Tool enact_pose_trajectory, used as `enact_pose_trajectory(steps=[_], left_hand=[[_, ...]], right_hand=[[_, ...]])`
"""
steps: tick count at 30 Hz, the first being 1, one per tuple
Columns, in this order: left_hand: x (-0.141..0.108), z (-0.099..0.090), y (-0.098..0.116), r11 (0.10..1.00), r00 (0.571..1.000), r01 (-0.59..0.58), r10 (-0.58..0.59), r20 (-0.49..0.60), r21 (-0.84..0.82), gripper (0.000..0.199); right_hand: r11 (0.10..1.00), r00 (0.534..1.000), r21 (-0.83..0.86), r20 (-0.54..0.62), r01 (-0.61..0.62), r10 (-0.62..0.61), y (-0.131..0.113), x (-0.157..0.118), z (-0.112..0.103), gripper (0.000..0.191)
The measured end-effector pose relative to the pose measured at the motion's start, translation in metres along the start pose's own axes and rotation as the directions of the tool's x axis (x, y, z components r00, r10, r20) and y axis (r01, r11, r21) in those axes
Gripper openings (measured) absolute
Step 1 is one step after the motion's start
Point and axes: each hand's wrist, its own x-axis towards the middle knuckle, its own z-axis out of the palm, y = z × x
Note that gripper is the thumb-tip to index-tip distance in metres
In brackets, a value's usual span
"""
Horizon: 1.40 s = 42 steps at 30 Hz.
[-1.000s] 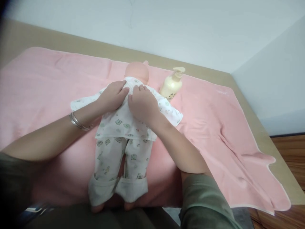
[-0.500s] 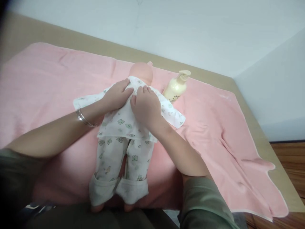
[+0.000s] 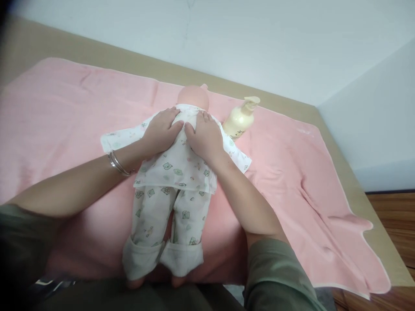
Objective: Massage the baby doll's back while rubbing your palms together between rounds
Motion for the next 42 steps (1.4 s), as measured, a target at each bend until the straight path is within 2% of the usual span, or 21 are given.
enact_pose_trajectory(steps=[8, 13, 16, 19, 24, 26, 29, 31, 34, 39, 42], left_hand=[[-0.001, -0.001, 0.001, 0.999, 1.000, -0.022, 0.023, -0.014, 0.044, 0.057], [-0.022, -0.013, 0.011, 0.965, 0.979, -0.201, 0.190, 0.079, 0.166, 0.056], [-0.030, -0.018, 0.017, 0.954, 0.965, -0.250, 0.231, 0.127, 0.163, 0.058], [-0.021, -0.020, 0.016, 0.964, 0.968, -0.228, 0.210, 0.136, 0.136, 0.054], [0.001, -0.023, 0.008, 0.990, 0.984, -0.105, 0.090, 0.155, 0.091, 0.040], [-0.001, -0.023, 0.007, 0.986, 0.984, -0.125, 0.108, 0.141, 0.114, 0.040], [-0.017, -0.019, 0.012, 0.948, 0.968, -0.246, 0.231, 0.094, 0.201, 0.048], [-0.030, -0.015, 0.015, 0.925, 0.953, -0.303, 0.288, 0.098, 0.229, 0.054], [-0.039, -0.009, 0.018, 0.926, 0.951, -0.308, 0.291, 0.105, 0.221, 0.058], [-0.027, -0.009, 0.013, 0.925, 0.945, -0.328, 0.322, 0.064, 0.190, 0.053], [-0.012, -0.015, 0.009, 0.955, 0.974, -0.226, 0.216, 0.073, 0.194, 0.044]], right_hand=[[1.000, 1.000, 0.000, 0.007, 0.026, -0.026, 0.002, 0.000, -0.001, 0.060], [0.999, 0.999, 0.006, 0.013, 0.044, -0.044, 0.003, 0.000, -0.005, 0.060], [0.999, 0.999, -0.024, 0.020, 0.034, -0.033, 0.001, 0.000, -0.006, 0.060], [0.996, 0.999, -0.078, 0.026, 0.037, -0.036, -0.009, -0.008, -0.008, 0.054], [0.955, 0.988, -0.256, 0.084, 0.150, -0.133, -0.030, -0.035, -0.019, 0.051], [0.951, 0.985, -0.266, 0.112, 0.157, -0.131, -0.032, -0.038, -0.023, 0.048], [0.973, 0.988, -0.193, 0.117, 0.126, -0.105, -0.025, -0.028, -0.023, 0.041], [0.988, 0.993, -0.129, 0.090, 0.088, -0.076, -0.016, -0.015, -0.018, 0.041], [0.994, 0.997, -0.083, 0.031, 0.071, -0.068, -0.005, 0.000, -0.008, 0.042], [0.977, 0.991, -0.166, -0.005, 0.131, -0.134, -0.011, -0.010, -0.002, 0.044], [0.953, 0.987, -0.265, -0.014, 0.150, -0.160, -0.027, -0.030, -0.007, 0.041]])
